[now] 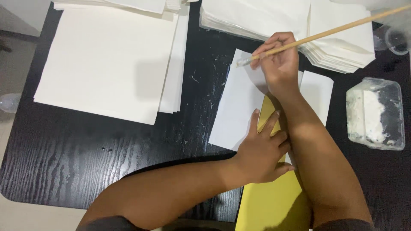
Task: Applying glue with a brush and folding paper sheets to assemble envelopes
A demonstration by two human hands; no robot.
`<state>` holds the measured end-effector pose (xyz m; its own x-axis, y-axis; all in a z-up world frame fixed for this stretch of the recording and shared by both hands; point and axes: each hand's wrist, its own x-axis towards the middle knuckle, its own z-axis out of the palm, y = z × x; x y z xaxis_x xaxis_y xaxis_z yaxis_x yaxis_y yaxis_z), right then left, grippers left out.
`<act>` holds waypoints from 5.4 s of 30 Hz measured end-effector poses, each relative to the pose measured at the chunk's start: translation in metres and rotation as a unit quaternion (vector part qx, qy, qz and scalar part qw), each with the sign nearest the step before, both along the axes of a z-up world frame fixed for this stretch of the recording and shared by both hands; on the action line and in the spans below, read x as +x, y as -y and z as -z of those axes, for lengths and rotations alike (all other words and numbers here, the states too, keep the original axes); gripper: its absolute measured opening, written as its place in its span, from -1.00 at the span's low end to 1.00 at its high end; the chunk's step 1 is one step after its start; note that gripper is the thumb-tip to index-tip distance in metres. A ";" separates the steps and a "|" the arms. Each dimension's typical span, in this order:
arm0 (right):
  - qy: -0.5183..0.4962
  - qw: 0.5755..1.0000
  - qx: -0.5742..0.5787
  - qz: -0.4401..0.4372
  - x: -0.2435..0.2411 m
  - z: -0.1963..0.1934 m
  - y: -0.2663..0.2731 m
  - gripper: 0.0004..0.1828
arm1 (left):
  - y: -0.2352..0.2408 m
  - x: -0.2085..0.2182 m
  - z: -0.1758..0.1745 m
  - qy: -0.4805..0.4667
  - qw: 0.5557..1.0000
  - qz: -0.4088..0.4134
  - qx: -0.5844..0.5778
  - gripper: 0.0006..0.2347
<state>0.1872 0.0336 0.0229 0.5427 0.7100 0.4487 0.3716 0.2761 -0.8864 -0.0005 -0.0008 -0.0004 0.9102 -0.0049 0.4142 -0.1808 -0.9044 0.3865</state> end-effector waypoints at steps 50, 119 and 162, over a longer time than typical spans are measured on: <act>0.150 0.981 -0.074 0.100 -0.017 -0.017 -0.001 -0.91 | 0.001 0.000 0.000 -0.022 1.000 0.004 0.012 -0.47; 0.092 0.990 0.107 0.029 -0.017 -0.102 0.138 -0.51 | -0.003 0.004 -0.001 -0.092 0.994 0.056 0.032 -0.37; 0.323 0.801 -0.471 0.181 -0.008 0.024 0.150 -0.16 | 0.007 -0.004 0.011 0.018 0.987 0.001 0.162 -0.40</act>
<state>0.1794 -0.1163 -0.0008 0.6599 0.7475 0.0760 0.7413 -0.6311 -0.2285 -0.0043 -0.0081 -0.0114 0.8949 -0.1437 0.4226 -0.1905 -0.9792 0.0705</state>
